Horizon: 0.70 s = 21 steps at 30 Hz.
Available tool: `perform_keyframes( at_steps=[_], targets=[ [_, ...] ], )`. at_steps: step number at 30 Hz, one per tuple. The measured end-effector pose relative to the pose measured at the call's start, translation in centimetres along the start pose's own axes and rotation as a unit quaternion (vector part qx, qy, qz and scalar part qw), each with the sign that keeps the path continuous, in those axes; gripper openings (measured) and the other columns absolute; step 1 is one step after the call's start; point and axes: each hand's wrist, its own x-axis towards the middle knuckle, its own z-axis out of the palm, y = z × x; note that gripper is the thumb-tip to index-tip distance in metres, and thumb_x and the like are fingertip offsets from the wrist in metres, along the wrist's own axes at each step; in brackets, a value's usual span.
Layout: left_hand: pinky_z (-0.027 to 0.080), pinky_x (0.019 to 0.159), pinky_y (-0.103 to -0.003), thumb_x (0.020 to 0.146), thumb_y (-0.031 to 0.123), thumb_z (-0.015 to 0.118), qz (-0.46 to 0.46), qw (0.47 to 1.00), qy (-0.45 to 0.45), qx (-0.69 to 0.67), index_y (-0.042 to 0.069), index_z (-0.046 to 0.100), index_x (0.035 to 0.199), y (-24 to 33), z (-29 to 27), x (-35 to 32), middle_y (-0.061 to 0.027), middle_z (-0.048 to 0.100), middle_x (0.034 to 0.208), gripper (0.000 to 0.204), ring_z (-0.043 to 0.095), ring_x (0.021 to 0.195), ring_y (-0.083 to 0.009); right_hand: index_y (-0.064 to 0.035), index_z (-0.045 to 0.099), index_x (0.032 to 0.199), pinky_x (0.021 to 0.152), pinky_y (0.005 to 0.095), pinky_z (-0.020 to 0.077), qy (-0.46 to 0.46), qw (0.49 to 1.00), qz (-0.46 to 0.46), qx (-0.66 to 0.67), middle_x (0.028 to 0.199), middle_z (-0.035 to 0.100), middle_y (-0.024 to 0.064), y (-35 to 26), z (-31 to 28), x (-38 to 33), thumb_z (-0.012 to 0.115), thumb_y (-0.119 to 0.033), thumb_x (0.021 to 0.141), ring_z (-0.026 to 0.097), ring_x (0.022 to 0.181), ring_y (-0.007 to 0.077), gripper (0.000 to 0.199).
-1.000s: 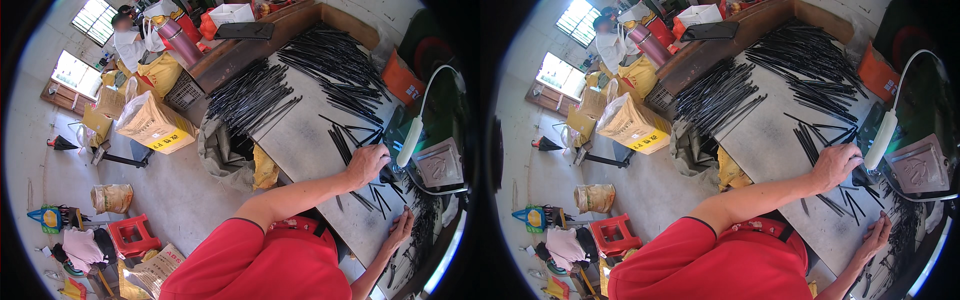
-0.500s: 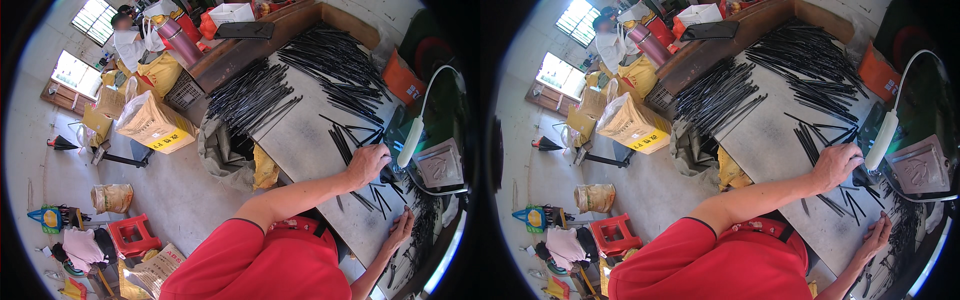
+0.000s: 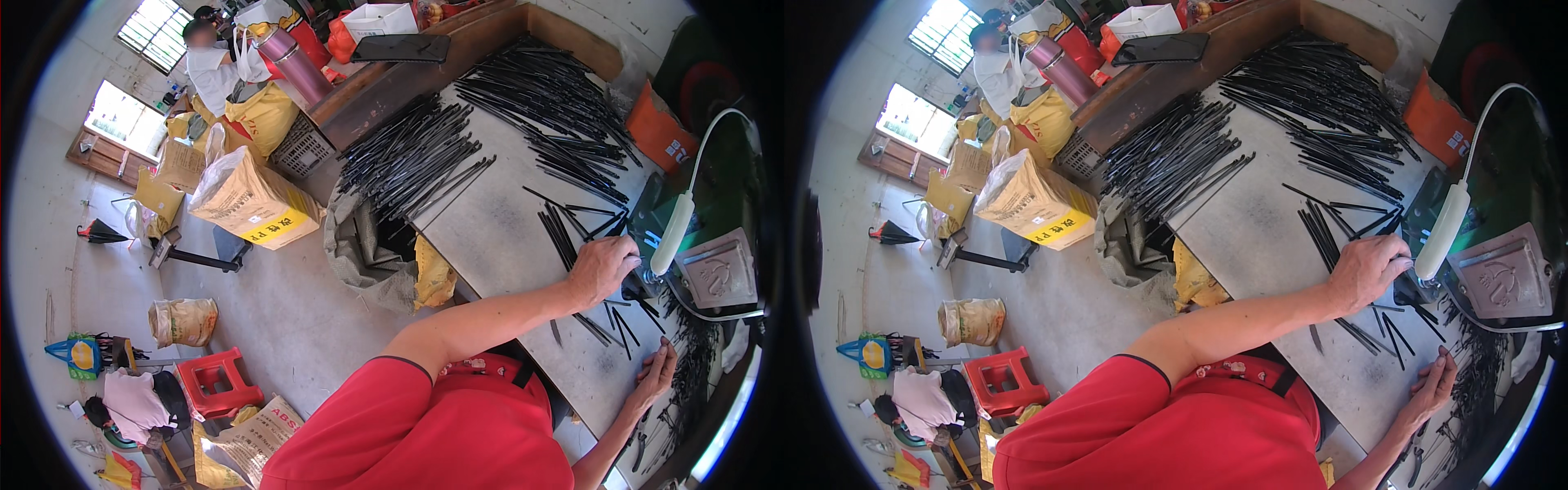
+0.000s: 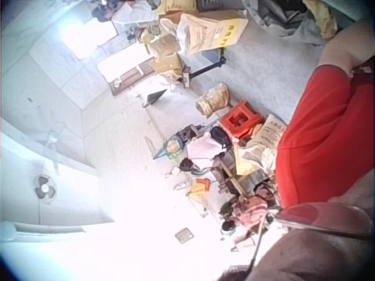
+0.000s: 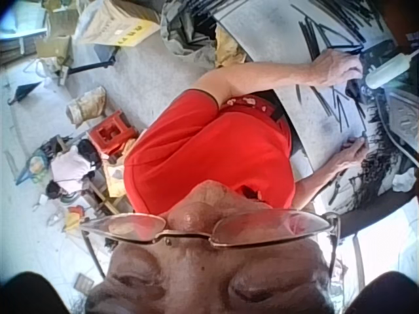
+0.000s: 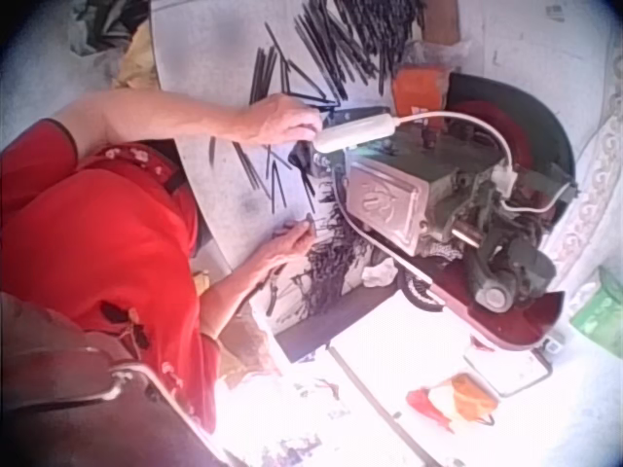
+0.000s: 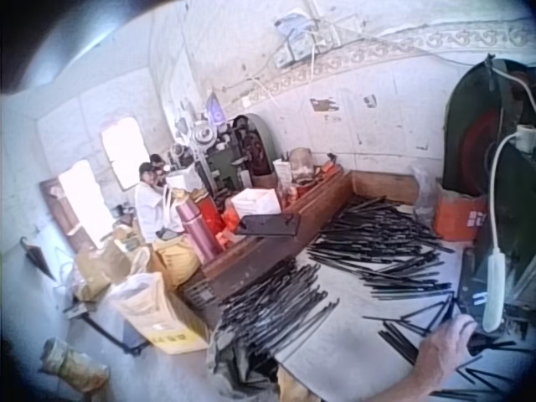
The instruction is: The person inserts thin black metal rods into a machine to attach small metal components. They repeatedly pick up rods, feed them into the device, and place the finished pieces on the table. The person also uses pliers to adjust or remove parts from the machine during the process.
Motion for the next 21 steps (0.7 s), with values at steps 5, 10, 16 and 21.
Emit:
perform_keyframes(
  at_steps=[5, 10, 16, 21],
  targets=[
    [0.048, 0.062, -0.04, 0.084, 0.012, 0.063, -0.003, 1.0, 0.001, 0.002, 0.003, 0.054, 0.087, 0.0, -0.1, -0.2, -0.0124, 0.06, 0.074, 0.013, 0.06, 0.07, -0.0317, -0.0071, 0.063, 0.113, 0.041, 0.0162, 0.0191, -0.007, 1.0, -0.007, -0.008, 0.065, 0.043, -0.0067, -0.5, 0.2, -0.2, 0.049, -0.024, 0.098, 0.028, 0.048, -0.0011, 0.026],
    [0.048, 0.063, -0.04, 0.083, 0.012, 0.062, -0.017, 1.0, -0.001, -0.02, 0.003, 0.057, 0.087, 0.6, -0.1, -0.1, -0.0144, 0.061, 0.076, 0.01, 0.06, 0.071, -0.0328, -0.0076, 0.063, 0.113, 0.042, 0.017, 0.0198, 0.002, 0.999, 0.017, -0.033, 0.066, 0.043, -0.0062, -1.1, 0.2, -0.6, 0.049, -0.024, 0.098, 0.029, 0.049, -0.0004, 0.026],
    [0.046, 0.063, -0.043, 0.084, 0.016, 0.063, 0.001, 1.0, -0.008, 0.029, 0.002, 0.055, 0.09, 0.3, 0.2, -0.4, -0.0177, 0.061, 0.077, 0.017, 0.059, 0.074, -0.0372, -0.0093, 0.065, 0.11, 0.046, 0.0176, 0.0282, 0.018, 0.996, 0.082, 0.02, 0.068, 0.048, -0.0046, -3.3, 0.7, -1.2, 0.053, -0.023, 0.095, 0.039, 0.056, 0.0017, 0.023],
    [0.049, 0.07, -0.032, 0.088, 0.016, 0.06, -0.12, 0.988, -0.087, 0.052, 0.004, 0.065, 0.104, 0.3, -0.3, -0.7, -0.0123, 0.068, 0.085, 0.021, 0.066, 0.076, -0.0206, -0.0082, 0.065, 0.109, 0.048, 0.0206, 0.0362, -0.008, 0.998, 0.055, 0.014, 0.066, 0.053, -0.001, -3.8, 0.4, -0.9, 0.054, -0.019, 0.094, 0.044, 0.051, 0.0046, 0.022]
  ],
)
